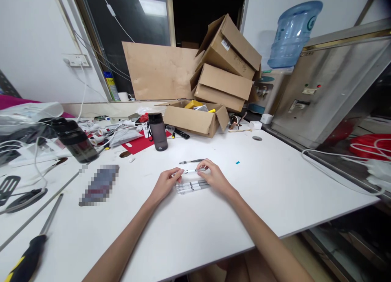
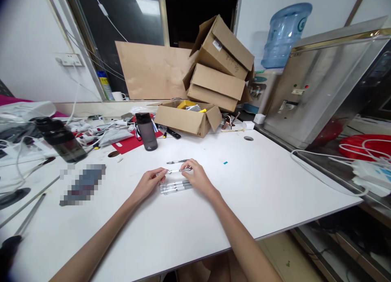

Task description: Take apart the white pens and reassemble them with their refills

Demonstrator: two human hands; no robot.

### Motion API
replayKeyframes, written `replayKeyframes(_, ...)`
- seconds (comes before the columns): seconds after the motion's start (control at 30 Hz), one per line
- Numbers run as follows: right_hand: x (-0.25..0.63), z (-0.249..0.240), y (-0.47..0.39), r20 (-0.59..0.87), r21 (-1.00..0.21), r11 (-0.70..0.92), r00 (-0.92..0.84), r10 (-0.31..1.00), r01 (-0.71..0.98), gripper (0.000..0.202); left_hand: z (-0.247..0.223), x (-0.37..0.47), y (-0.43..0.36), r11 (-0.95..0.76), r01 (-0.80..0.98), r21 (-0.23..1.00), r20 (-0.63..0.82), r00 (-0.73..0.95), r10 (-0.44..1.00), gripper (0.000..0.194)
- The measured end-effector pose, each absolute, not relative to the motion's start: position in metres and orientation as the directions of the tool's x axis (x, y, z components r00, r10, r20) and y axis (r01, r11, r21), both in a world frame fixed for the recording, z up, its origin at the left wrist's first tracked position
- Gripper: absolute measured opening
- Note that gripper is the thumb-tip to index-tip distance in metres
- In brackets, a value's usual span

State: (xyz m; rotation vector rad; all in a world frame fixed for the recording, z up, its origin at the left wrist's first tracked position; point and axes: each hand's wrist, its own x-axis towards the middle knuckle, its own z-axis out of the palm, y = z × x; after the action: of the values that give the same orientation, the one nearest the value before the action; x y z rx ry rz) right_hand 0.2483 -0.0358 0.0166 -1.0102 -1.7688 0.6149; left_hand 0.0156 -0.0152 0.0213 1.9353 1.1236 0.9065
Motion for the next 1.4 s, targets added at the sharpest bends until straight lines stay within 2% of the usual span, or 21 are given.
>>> replayKeyframes(0.2, 0.248, 0.014, -0.036, 0.336, -0.872, 0.378, -0.181, 0.924, 0.310, 0.027, 0.024, 0.016, -0.016, -0.370, 0.406, 0.836, 0.212, 0.382, 0.900, 0.047)
replayKeyframes(0.27, 0.249, 0.014, -0.035, 0.327, -0.879, 0.372, -0.192, 0.926, 0.298, 0.026, 0.023, 0.016, -0.016, -0.372, 0.402, 0.837, 0.214, 0.385, 0.898, 0.048)
replayKeyframes(0.37, 0.249, 0.016, -0.035, 0.399, -0.860, 0.441, -0.200, 0.895, 0.257, 0.015, 0.023, 0.017, -0.017, -0.369, 0.384, 0.846, 0.218, 0.382, 0.898, 0.048)
replayKeyframes(0.43, 0.249, 0.015, -0.034, 0.415, -0.862, 0.449, -0.180, 0.892, 0.237, 0.017, 0.023, 0.017, -0.017, -0.367, 0.377, 0.850, 0.223, 0.374, 0.900, 0.049)
replayKeyframes(0.6, 0.249, 0.012, -0.032, 0.281, -0.929, 0.309, -0.154, 0.947, 0.205, 0.029, 0.024, 0.017, -0.017, -0.368, 0.376, 0.850, 0.227, 0.369, 0.901, 0.050)
replayKeyframes(0.77, 0.250, 0.015, -0.032, 0.411, -0.882, 0.439, -0.174, 0.895, 0.171, 0.019, 0.023, 0.017, -0.017, -0.359, 0.368, 0.857, 0.225, 0.360, 0.906, 0.052)
replayKeyframes(1.0, 0.250, 0.017, -0.033, 0.310, -0.927, 0.329, -0.123, 0.943, 0.183, 0.024, 0.021, 0.018, -0.016, -0.339, 0.343, 0.876, 0.205, 0.371, 0.906, 0.051)
replayKeyframes(1.13, 0.249, 0.023, -0.037, 0.367, -0.909, 0.382, -0.111, 0.924, 0.169, 0.018, 0.019, 0.018, -0.015, -0.277, 0.306, 0.911, 0.157, 0.364, 0.918, 0.053)
replayKeyframes(1.4, 0.252, 0.026, -0.035, 0.421, -0.893, 0.433, -0.115, 0.900, 0.120, 0.014, 0.017, 0.015, -0.013, -0.257, 0.258, 0.931, 0.154, 0.359, 0.921, 0.058)
